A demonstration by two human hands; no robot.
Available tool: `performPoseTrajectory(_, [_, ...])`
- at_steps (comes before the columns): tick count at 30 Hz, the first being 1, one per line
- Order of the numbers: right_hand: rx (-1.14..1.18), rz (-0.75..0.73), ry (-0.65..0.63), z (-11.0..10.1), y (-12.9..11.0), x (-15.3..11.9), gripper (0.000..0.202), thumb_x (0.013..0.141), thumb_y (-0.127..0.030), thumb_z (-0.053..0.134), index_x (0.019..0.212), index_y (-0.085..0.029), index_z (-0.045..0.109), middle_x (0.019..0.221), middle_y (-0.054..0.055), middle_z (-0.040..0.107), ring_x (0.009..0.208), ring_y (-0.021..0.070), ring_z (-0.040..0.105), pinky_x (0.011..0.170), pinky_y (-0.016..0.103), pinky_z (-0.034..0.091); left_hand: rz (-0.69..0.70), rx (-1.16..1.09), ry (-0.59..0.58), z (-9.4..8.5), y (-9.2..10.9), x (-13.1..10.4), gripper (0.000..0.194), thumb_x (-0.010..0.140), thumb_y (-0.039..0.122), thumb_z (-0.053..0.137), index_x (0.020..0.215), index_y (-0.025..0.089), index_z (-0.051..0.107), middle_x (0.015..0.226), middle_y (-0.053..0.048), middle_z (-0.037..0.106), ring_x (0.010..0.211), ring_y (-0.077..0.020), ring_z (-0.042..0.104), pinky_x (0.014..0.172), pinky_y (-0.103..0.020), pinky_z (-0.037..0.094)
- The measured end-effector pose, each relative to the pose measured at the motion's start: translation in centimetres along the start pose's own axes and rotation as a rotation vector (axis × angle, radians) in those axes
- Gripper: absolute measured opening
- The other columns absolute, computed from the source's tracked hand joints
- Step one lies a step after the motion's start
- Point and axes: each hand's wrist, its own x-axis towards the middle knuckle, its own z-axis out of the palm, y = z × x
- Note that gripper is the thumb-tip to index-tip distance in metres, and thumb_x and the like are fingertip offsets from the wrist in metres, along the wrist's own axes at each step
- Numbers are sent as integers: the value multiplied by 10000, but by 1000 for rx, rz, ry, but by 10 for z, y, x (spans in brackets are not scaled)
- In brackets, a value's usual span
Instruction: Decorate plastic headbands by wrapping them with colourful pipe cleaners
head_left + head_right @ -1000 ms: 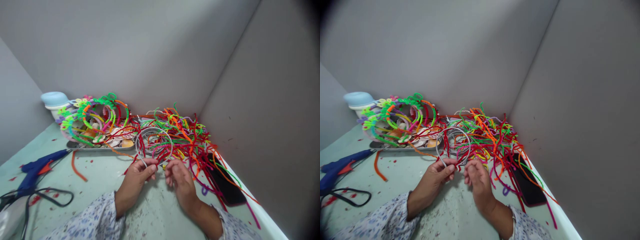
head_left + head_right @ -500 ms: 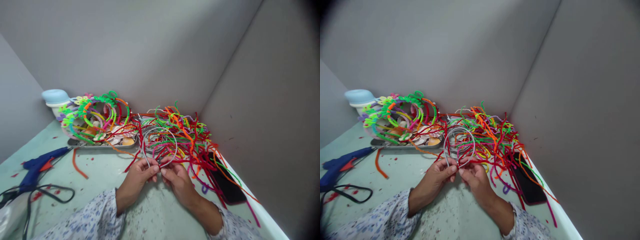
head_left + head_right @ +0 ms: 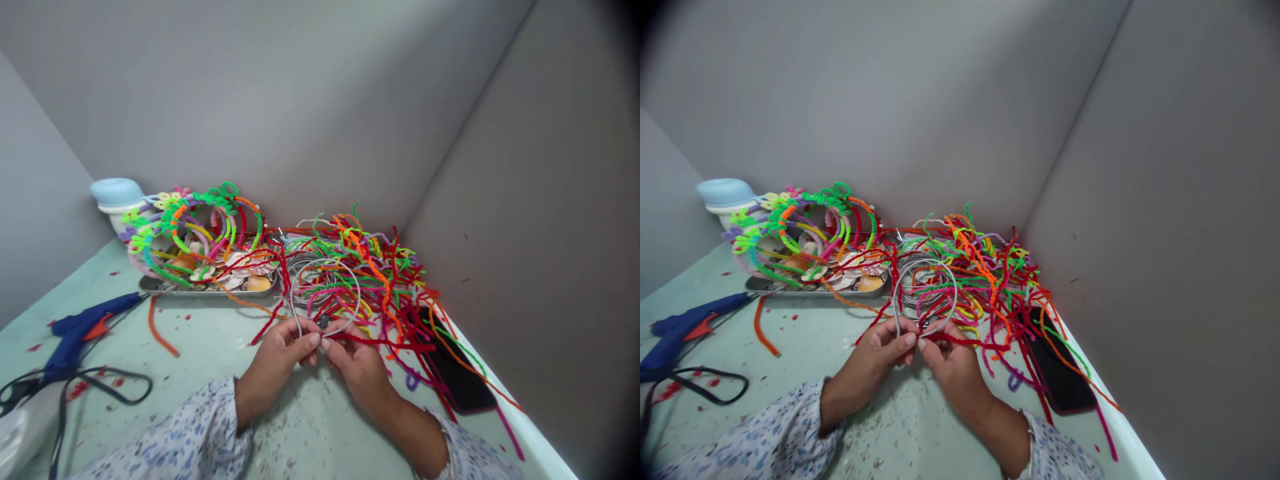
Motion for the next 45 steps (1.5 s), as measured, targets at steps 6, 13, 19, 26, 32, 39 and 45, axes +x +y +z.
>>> performPoseTrajectory(6, [-9,11,43,1,1,0,160,770,-335,633,822,-210,547,544,-60,480,491,111,429,471,225,349,44,112,26,3,8,-3,86,798,219,604,839,143,602,634,12,565,589,-108,504,554,-214,370])
performPoseTrajectory(13, [-52,27,22,0,1,1,175,788,-352,624,855,-203,561,567,-43,523,507,119,461,488,233,381,78,186,95,6,10,-3,110,770,240,625,811,139,609,666,7,563,618,-119,503,587,-232,400])
performPoseTrajectory(19, [-64,14,37,0,4,0,184,792,-353,628,858,-190,574,599,-33,534,528,118,488,501,239,413,75,177,130,6,9,-3,126,743,245,654,797,137,616,657,7,579,608,-119,516,588,-231,409])
performPoseTrajectory(26, [-8,44,88,3,3,-1,194,766,-344,656,846,-182,587,581,-37,541,524,115,500,499,236,418,76,140,132,8,7,-2,123,725,249,673,774,147,624,645,6,589,600,-122,524,582,-233,418])
performPoseTrajectory(32, [32,93,88,4,3,0,195,752,-338,661,830,-180,577,542,-53,551,480,101,500,477,223,391,127,185,141,7,3,-3,95,753,249,653,779,160,631,686,-5,612,635,-133,538,602,-235,418])
performPoseTrajectory(39, [-39,151,53,3,-1,0,202,784,-357,612,807,-157,593,475,-49,549,419,81,437,425,201,325,194,300,168,7,0,-5,46,797,217,604,798,176,624,750,-16,634,722,-153,569,690,-253,432])
performPoseTrajectory(45, [-41,193,56,5,-6,-2,229,774,-377,604,785,-148,599,460,-43,545,398,81,413,408,199,312,210,261,172,10,2,-8,55,793,228,610,779,181,633,745,-28,660,722,-170,590,691,-270,433])
